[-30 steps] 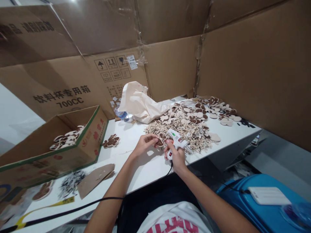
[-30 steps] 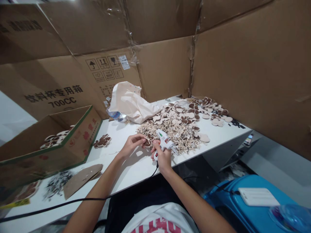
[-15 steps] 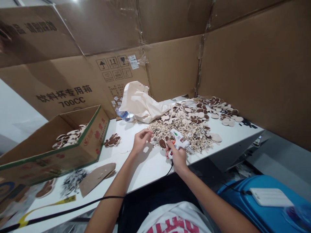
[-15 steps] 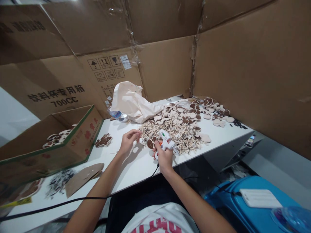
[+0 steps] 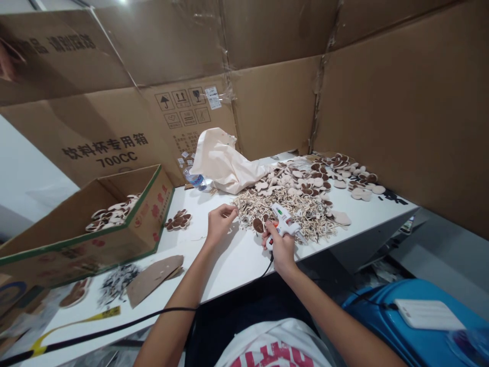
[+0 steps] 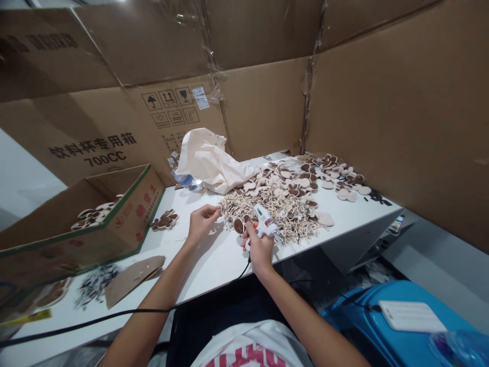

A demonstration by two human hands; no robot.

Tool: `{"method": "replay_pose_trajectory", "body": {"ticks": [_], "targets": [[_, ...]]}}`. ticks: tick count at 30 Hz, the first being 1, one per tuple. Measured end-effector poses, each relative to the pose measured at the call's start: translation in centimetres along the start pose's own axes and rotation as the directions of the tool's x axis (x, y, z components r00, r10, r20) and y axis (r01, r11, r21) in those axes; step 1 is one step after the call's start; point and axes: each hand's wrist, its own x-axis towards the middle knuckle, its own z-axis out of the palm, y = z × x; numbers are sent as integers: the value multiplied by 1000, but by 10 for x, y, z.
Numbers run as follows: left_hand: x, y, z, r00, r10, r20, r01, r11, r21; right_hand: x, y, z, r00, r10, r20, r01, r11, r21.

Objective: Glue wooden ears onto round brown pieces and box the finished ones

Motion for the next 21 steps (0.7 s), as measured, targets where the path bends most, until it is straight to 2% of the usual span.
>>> {"method": "replay_pose_trajectory", "body": {"ticks": [4,9,13,17,21], "targets": [[-2,-5,-1,998,25,63,-38,974,223,0,1,1,1000,-11,-8,11,1000,16],[-2,-6,-2,996,40,75,-65,929,365,1,1,1,1000,-19,-13,19,1000,12],[-4,-2,-1,995,36,96,-74,901,427,1,2,1,1000,-22,-9,22,1000,12],[-5,0,-1,978,38,204,-134,866,483,2,3,0,1000,-25,-6,25,1000,19],[-5,-2,-5,958,24,284,-160,870,467,2,2,1,1000,-26,-3,26,999,20]]}}
